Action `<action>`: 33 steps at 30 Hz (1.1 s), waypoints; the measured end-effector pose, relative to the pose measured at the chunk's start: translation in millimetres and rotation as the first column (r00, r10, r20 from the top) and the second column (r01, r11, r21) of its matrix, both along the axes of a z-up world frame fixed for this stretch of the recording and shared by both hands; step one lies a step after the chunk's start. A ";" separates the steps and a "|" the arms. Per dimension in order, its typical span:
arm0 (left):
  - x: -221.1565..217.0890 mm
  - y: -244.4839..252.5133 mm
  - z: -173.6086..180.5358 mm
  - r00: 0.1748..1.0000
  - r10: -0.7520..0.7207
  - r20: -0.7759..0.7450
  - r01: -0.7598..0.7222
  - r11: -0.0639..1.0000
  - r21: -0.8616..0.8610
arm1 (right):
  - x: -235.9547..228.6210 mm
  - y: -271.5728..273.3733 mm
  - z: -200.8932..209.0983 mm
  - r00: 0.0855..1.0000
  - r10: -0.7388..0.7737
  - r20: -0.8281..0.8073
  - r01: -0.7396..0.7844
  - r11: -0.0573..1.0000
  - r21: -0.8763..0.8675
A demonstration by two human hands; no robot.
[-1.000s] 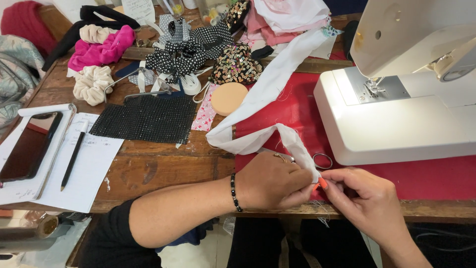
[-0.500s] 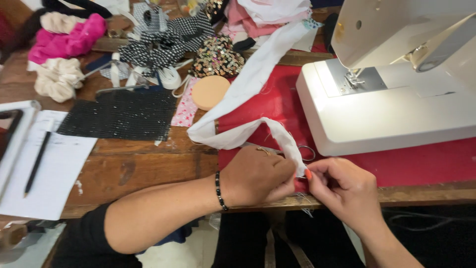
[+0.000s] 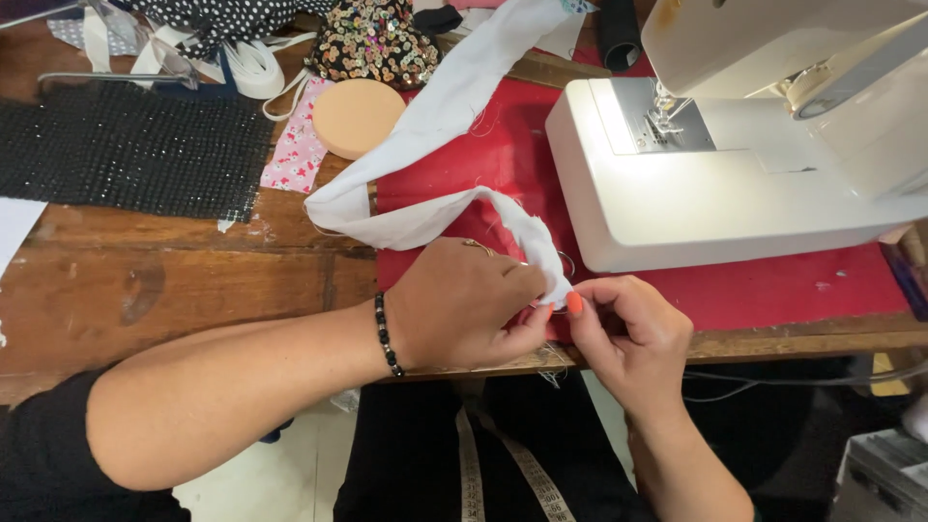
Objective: The person folds a long white fabric strip in half lengthwise and then repeatedly folds the edges inward to form a narrow tube. The hands smooth and adjust the folded edges along the strip's length. The strip remains on the worktable throughout.
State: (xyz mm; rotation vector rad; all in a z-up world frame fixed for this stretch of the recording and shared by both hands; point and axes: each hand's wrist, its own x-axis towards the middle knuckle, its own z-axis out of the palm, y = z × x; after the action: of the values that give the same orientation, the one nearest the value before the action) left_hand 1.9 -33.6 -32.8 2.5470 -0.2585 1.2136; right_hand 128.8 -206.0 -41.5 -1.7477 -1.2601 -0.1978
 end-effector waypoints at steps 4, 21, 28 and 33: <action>1.3 -0.2 -1.1 0.993 -0.031 -0.110 0.028 0.999 -0.027 | 3.2 -2.4 -3.0 1.000 -0.005 0.014 0.005 1.000 -0.013; 11.3 -4.0 13.5 0.987 0.034 -0.156 -0.027 0.999 0.045 | 6.4 -0.7 2.1 0.998 0.065 -0.024 -0.064 0.997 0.031; 18.9 -6.4 38.6 0.980 0.030 -0.195 -0.003 0.990 0.138 | 18.6 -3.9 -3.8 0.986 0.081 -0.147 -0.077 0.997 0.027; 14.3 -3.1 36.9 0.925 -0.063 -0.374 0.016 0.992 -0.129 | 16.1 -16.6 -0.1 0.998 -0.060 -0.034 0.063 0.991 0.116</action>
State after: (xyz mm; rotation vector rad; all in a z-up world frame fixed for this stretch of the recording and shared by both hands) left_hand 16.2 -36.6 4.1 2.5846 -0.1390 0.6761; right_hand 144.8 -222.7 -41.6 -1.6840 -1.1511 -0.2745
